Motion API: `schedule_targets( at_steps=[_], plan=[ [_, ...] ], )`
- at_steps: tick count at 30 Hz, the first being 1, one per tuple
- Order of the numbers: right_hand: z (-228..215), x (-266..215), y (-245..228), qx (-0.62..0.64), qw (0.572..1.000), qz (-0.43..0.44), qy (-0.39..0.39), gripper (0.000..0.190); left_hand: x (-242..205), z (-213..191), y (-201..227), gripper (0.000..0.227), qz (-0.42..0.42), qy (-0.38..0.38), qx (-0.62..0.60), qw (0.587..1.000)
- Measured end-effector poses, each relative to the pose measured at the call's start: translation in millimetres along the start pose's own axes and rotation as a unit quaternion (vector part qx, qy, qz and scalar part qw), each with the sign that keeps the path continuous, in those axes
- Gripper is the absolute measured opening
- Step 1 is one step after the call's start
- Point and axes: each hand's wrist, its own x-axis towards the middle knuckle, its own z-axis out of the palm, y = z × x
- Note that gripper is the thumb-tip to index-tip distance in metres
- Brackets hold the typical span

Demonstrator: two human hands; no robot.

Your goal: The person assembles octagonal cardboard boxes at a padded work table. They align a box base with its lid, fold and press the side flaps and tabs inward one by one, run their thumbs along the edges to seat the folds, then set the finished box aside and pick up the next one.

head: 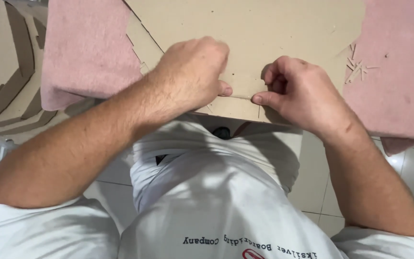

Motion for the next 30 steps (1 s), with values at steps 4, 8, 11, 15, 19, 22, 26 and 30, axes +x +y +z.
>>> schedule_targets(
  at_steps=[4,8,11,15,19,22,26,30],
  plan=[
    [-2.1,4.3,6.1,0.057,0.998,0.011,-0.015,0.044,12.7,3.4,5.8,0.078,0.033,0.027,0.007,0.999],
    [-3.4,0.5,16.1,0.143,0.989,0.018,-0.017,0.024,44.0,20.4,28.9,0.082,0.063,0.043,0.002,0.997],
    [0.6,-4.3,28.2,0.198,0.979,-0.054,0.023,0.021,60.0,32.4,28.9,0.101,0.112,0.122,0.096,0.982],
    [10.0,-13.2,39.4,0.242,0.968,-0.052,0.042,0.022,30.4,12.0,2.3,0.081,0.078,0.041,0.059,0.994],
    [18.6,-12.5,57.0,0.313,0.936,-0.146,0.060,0.026,14.4,4.0,-13.7,0.077,0.028,0.024,0.106,0.994],
    [12.1,-22.8,59.6,0.318,0.919,-0.193,0.131,0.028,-11.5,-29.0,28.8,0.090,-0.021,-0.070,-0.070,0.995],
    [-6.8,-32.0,68.1,-0.045,0.917,-0.332,0.217,0.030,1.9,14.2,15.4,0.016,0.140,-0.015,0.035,0.989],
    [-15.6,-23.3,57.8,-0.166,0.848,-0.386,0.323,0.034,-35.7,-9.5,-1.9,0.018,0.436,0.378,0.137,0.805]
  ],
)
